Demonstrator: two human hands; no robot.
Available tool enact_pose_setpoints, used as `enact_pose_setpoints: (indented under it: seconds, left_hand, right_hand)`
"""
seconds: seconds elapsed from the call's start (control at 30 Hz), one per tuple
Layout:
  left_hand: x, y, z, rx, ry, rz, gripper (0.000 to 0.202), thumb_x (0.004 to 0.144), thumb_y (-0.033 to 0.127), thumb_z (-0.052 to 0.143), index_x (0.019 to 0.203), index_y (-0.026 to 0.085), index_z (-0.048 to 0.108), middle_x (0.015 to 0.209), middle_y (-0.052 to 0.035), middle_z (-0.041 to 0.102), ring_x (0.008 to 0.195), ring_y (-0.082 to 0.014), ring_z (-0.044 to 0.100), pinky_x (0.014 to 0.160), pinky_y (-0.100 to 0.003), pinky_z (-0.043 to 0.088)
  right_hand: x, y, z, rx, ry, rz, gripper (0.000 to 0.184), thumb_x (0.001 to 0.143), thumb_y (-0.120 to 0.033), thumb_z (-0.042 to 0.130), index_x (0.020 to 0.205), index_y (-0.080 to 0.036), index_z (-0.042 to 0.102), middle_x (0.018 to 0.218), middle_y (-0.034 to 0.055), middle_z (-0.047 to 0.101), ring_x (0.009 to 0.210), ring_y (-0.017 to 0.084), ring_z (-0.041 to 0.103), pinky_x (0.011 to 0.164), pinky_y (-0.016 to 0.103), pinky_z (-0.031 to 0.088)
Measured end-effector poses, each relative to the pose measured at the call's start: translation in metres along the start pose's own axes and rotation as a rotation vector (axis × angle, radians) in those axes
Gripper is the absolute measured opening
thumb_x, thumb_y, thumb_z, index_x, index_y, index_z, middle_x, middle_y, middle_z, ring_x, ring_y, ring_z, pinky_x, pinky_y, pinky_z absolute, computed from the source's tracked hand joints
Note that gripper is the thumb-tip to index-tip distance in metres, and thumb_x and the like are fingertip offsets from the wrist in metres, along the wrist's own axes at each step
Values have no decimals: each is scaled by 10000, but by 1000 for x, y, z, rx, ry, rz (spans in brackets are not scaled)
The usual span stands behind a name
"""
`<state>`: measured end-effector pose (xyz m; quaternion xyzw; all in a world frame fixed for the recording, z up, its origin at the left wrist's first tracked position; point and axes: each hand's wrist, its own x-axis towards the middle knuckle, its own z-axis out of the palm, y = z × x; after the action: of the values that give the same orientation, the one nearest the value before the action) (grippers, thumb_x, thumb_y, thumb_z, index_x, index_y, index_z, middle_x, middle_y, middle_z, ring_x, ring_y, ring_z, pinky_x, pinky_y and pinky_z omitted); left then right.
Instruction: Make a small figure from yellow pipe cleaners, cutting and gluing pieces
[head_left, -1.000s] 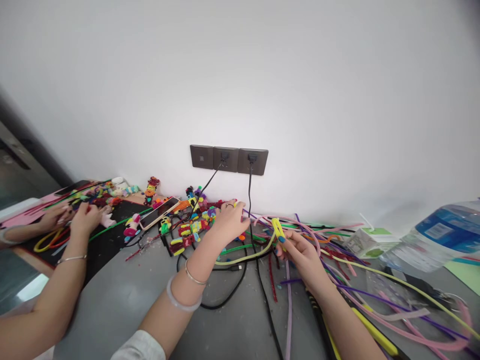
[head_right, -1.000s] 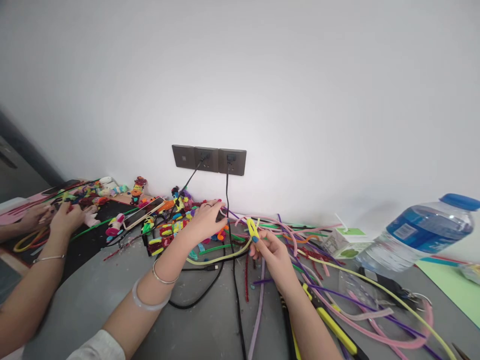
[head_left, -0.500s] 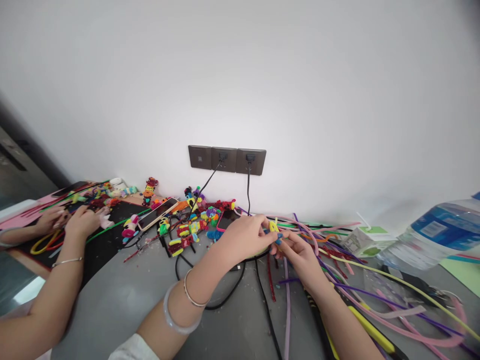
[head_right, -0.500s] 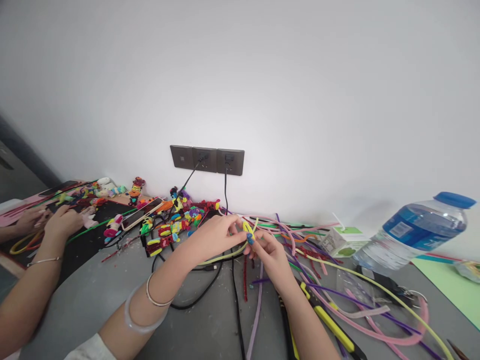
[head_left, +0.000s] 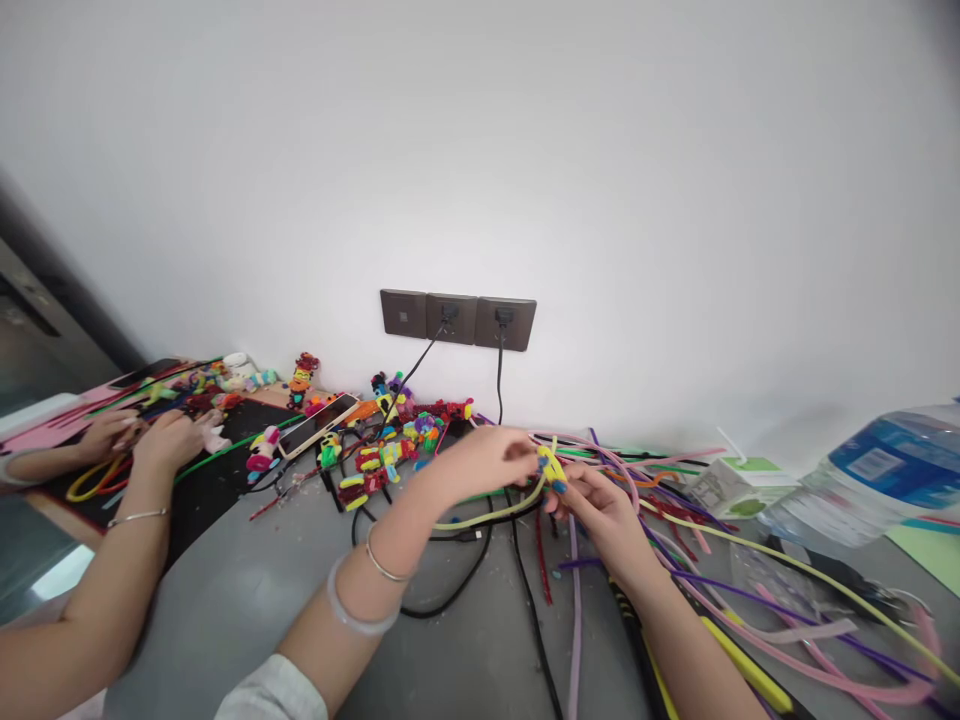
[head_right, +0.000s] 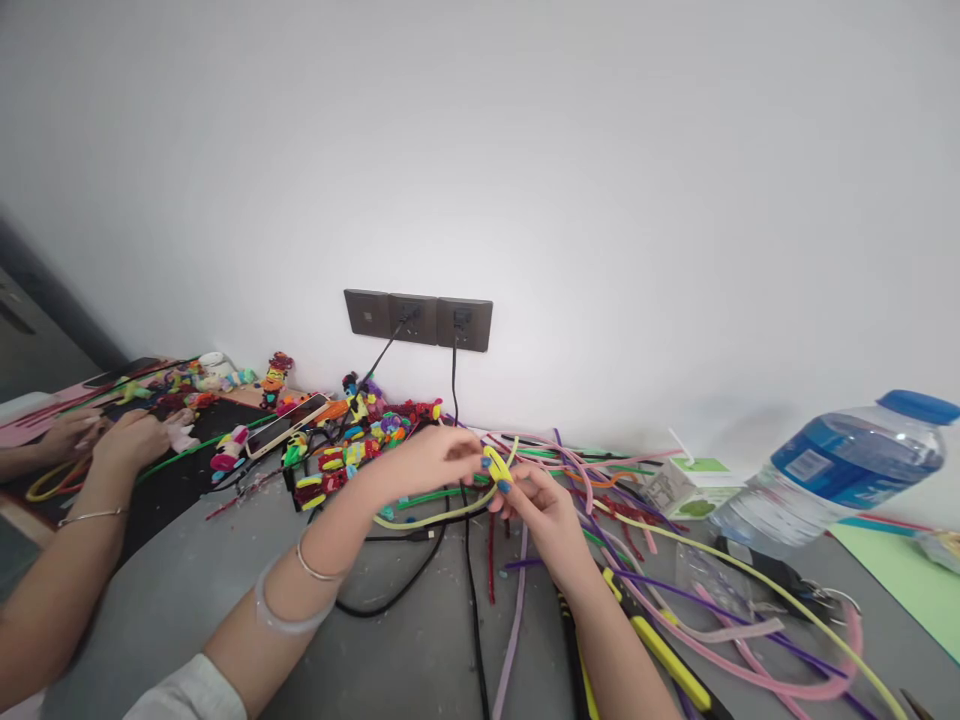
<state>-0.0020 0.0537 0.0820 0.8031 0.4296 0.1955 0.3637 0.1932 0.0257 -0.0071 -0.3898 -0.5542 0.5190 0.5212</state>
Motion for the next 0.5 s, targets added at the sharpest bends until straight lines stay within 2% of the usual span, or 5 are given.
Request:
enact_pose_setpoints:
  seconds: [0.07,0.13,0.23,0.33,0.5]
  left_hand:
    - [-4,-19,-25,131,78,-193,266,873,310,455,837,161,672,747,-56,714,697,-184,660,645,-259,479]
    - [-9,-44,-51,367,320,-487,201,839,236,491,799,164,674,819,-87,730,819,-217,684,759,-279,493]
    - [-15,-87,-81,434,456,-667,196,813,162,497,891,114,670,966,-198,720,992,-308,674,886,-365,480]
    - [-15,-126,-92,413,541,-749,233,814,195,521,995,113,644,1051,-217,698,1069,-335,653,910,-380,483]
    - [-8,-166,-85,283,614,-679,288,816,265,556,1082,155,566,1097,-174,679,1088,-288,639,882,-339,488]
  right_hand:
    - [0,-1,1,6,25,-3,374,761,-555,720,781,-199,609,615,26,678,538,130,551,533,240,443]
    - [1,-1,1,16,37,-3,382,752,-560,726,771,-201,599,611,24,677,534,129,546,530,239,439]
    - [1,-1,2,26,41,7,393,738,-567,735,779,-204,591,604,19,673,534,132,547,530,241,439]
    - [1,0,2,24,42,17,408,729,-581,734,794,-205,592,604,21,672,536,137,553,531,247,442]
    - [1,0,1,-7,47,21,419,731,-601,717,795,-206,592,604,28,665,533,149,548,527,263,438]
